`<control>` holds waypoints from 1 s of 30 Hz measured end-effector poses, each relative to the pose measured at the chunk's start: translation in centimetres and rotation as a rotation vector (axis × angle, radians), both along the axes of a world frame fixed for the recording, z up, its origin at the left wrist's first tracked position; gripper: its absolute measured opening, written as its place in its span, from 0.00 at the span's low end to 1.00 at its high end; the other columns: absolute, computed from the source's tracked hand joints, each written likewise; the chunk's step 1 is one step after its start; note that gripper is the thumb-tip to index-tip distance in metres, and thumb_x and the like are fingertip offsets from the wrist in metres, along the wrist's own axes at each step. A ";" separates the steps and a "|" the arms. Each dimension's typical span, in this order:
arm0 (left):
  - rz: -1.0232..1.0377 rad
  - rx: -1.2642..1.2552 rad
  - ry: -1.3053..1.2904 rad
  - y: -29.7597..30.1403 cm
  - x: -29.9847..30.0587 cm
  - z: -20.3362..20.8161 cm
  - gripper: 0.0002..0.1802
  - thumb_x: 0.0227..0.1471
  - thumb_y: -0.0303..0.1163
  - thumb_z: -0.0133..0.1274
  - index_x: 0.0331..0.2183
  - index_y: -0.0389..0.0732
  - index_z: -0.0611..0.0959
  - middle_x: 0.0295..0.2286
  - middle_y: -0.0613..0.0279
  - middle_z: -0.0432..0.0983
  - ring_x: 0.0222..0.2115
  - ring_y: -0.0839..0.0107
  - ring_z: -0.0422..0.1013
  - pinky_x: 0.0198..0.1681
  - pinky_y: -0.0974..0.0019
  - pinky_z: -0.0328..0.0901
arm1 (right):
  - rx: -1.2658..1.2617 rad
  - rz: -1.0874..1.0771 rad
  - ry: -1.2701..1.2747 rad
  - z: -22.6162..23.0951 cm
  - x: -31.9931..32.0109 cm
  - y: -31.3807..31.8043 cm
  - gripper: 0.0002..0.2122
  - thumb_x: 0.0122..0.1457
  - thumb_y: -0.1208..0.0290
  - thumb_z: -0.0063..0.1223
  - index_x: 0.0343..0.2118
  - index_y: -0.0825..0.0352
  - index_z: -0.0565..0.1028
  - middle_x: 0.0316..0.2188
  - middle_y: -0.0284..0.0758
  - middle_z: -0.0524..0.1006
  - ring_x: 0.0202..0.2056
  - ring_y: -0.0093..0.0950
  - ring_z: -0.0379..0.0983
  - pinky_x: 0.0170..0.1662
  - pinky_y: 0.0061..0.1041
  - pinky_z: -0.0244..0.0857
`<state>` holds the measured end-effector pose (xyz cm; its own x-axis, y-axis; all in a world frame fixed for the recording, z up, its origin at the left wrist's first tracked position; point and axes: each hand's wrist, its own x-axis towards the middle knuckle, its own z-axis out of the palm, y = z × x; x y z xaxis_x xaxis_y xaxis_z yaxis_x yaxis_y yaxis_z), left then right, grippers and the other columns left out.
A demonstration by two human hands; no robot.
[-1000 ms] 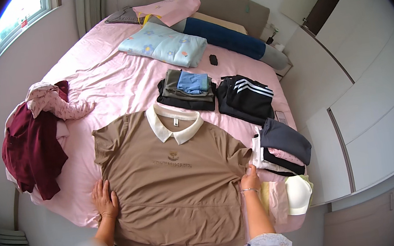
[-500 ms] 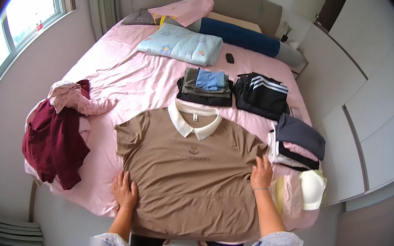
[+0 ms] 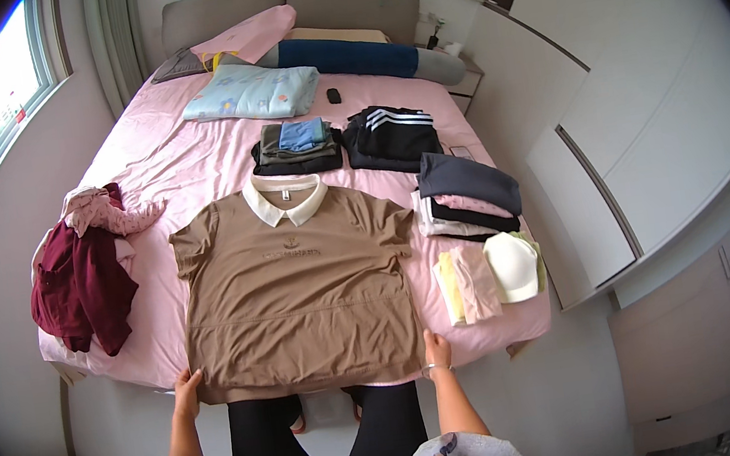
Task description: The person folds a dark gray t-shirt and places it on a stack. Then they unfold, smooth, and fold a brown collared shirt, placing it on the same stack. Finally, they unfold, smooth, and fold a pink patterned pajama top, adding it to the stack.
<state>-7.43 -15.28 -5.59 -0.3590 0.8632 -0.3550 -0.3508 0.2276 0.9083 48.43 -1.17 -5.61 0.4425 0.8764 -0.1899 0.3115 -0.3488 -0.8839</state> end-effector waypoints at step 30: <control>0.270 -0.015 -0.453 -6.1 -1.7 -2.1 0.08 0.46 0.31 0.51 0.32 0.43 0.75 0.33 0.62 0.75 0.34 0.65 0.72 0.37 0.59 0.69 | -0.316 0.059 0.526 2.8 -2.4 13.5 0.18 0.51 0.58 0.56 0.35 0.69 0.71 0.28 0.35 0.76 0.25 0.26 0.72 0.26 0.25 0.66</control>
